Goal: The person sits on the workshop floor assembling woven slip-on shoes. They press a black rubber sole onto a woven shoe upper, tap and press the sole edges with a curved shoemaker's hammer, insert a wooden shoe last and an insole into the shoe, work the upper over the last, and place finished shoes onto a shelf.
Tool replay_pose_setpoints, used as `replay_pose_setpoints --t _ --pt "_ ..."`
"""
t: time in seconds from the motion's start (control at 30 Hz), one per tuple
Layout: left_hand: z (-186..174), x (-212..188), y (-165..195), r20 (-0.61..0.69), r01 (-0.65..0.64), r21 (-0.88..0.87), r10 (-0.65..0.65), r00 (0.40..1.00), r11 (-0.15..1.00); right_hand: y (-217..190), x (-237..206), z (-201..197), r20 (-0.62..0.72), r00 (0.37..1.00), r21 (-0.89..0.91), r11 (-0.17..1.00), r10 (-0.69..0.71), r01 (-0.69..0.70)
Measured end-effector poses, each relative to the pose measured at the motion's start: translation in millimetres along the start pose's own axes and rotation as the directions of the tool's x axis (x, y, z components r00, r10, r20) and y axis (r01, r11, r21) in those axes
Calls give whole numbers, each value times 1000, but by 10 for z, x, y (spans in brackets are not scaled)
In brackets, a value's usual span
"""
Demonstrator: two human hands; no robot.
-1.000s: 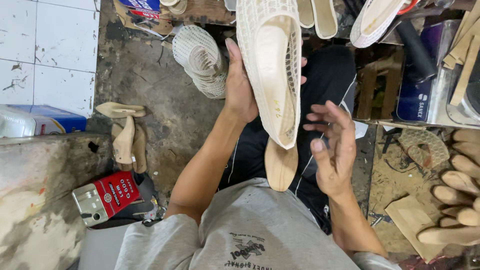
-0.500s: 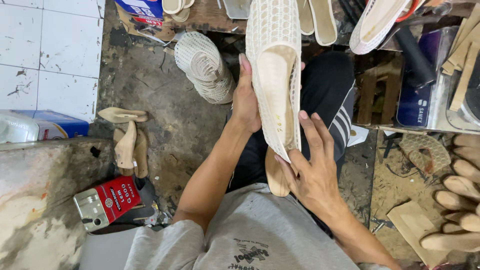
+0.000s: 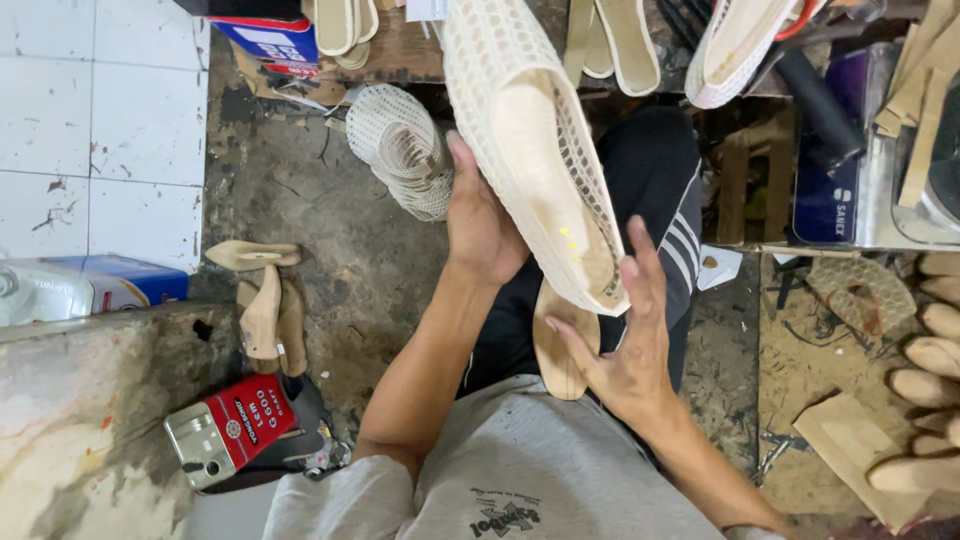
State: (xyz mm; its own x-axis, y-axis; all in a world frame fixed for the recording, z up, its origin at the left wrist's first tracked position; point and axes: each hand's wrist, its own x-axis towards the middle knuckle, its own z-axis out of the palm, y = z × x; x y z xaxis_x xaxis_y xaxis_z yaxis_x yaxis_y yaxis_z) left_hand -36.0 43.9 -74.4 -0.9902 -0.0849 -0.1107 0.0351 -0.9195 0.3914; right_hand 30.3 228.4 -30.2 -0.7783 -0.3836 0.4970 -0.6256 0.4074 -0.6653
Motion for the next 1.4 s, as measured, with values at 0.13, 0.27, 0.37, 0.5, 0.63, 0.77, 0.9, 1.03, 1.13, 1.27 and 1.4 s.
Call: replay_pose_setpoints --t 0.13,0.27,0.37,0.5,0.63,0.77,0.9,1.03,1.13,1.27,1.4 --pt "64 -268 -109 272 72 75 -90 958 995 1 -8 40 -36 908 474 807 417 -352" --pt "-6 -327 -199 126 93 105 -106 986 990 -37 74 15 -78 909 669 698 410 -258" --pt "-73 -288 -226 76 89 -48 -85 993 995 -43 184 -15 -34 933 673 698 358 -243" --pt "-132 -119 -133 -3 58 -173 -59 998 983 -42 277 0 9 933 603 743 360 -292" --pt "-144 -9 -32 6 54 -164 -53 999 985 -29 264 50 63 924 589 733 378 -340" --pt "-147 14 1 55 65 -188 -56 997 980 21 218 69 71 923 554 755 377 -351" --pt "-159 13 5 43 70 -176 -63 997 982 77 202 62 56 933 544 772 356 -328" --pt "-139 12 2 31 59 -173 -55 998 983 91 215 65 42 930 559 763 366 -325" --pt "-88 -3 -29 26 8 -126 -5 1000 992 83 243 62 19 920 576 748 391 -329" --pt "-1 -33 -123 19 -60 -29 60 998 998 109 330 40 -67 921 688 687 383 -236" --pt "103 -39 -258 -3 -132 94 133 991 987 208 458 31 -87 930 823 553 356 -134"
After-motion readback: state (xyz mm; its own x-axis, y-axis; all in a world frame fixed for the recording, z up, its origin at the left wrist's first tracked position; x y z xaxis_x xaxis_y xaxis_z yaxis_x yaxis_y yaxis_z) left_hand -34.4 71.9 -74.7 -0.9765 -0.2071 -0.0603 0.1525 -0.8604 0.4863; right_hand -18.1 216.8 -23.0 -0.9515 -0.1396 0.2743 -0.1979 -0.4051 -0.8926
